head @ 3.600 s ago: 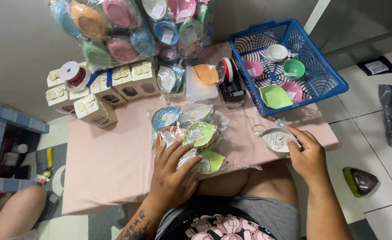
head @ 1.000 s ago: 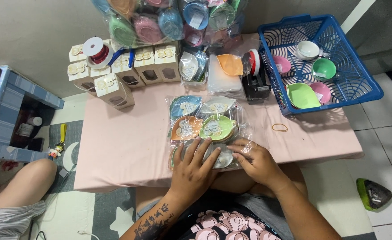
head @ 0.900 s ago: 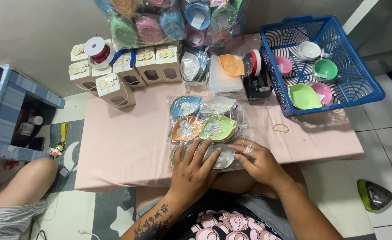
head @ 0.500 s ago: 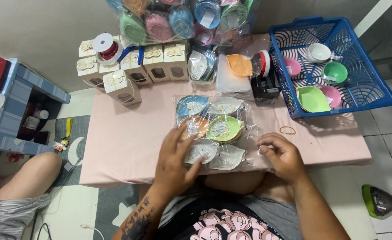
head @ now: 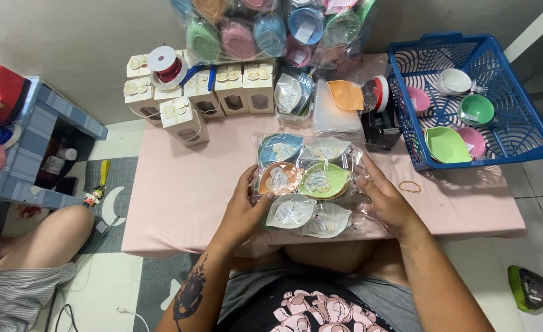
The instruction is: Packing small colorful plastic containers into clear plastic bags and arranging them neatly.
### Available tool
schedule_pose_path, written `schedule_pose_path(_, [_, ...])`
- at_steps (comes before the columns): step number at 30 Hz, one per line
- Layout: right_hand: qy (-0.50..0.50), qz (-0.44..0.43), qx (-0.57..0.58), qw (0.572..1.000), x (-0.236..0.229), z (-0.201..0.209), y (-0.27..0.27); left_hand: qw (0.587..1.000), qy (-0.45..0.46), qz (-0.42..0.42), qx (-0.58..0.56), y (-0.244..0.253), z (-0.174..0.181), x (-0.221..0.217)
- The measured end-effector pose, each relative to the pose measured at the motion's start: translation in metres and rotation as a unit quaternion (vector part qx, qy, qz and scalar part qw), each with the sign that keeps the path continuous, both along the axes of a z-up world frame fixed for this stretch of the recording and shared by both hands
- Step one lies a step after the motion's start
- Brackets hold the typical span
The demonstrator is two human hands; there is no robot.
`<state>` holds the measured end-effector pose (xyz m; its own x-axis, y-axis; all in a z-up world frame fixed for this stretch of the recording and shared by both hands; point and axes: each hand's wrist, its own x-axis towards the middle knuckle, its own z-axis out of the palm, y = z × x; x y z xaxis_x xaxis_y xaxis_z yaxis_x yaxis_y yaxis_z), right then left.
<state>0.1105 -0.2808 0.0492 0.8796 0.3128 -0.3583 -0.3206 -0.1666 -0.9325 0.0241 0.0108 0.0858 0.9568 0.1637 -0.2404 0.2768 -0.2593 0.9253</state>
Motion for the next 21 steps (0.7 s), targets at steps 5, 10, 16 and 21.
schedule_pose_path(5, [-0.038, 0.012, 0.008, 0.999, 0.02, -0.024, 0.001, 1.0, 0.013, 0.006, -0.003, 0.0, 0.012, -0.005])
schedule_pose_path(10, [-0.026, -0.004, 0.009, 1.0, 0.008, -0.017, 0.027, 0.999, 0.021, 0.025, -0.006, 0.01, 0.029, -0.016])
schedule_pose_path(16, [-0.026, 0.034, 0.031, 0.999, 0.011, -0.009, 0.073, 0.998, -0.004, 0.069, 0.003, 0.047, 0.02, -0.015])
schedule_pose_path(21, [-0.032, 0.056, 0.022, 0.998, 0.016, 0.018, 0.116, 0.995, -0.021, 0.096, 0.025, 0.073, 0.019, -0.011])
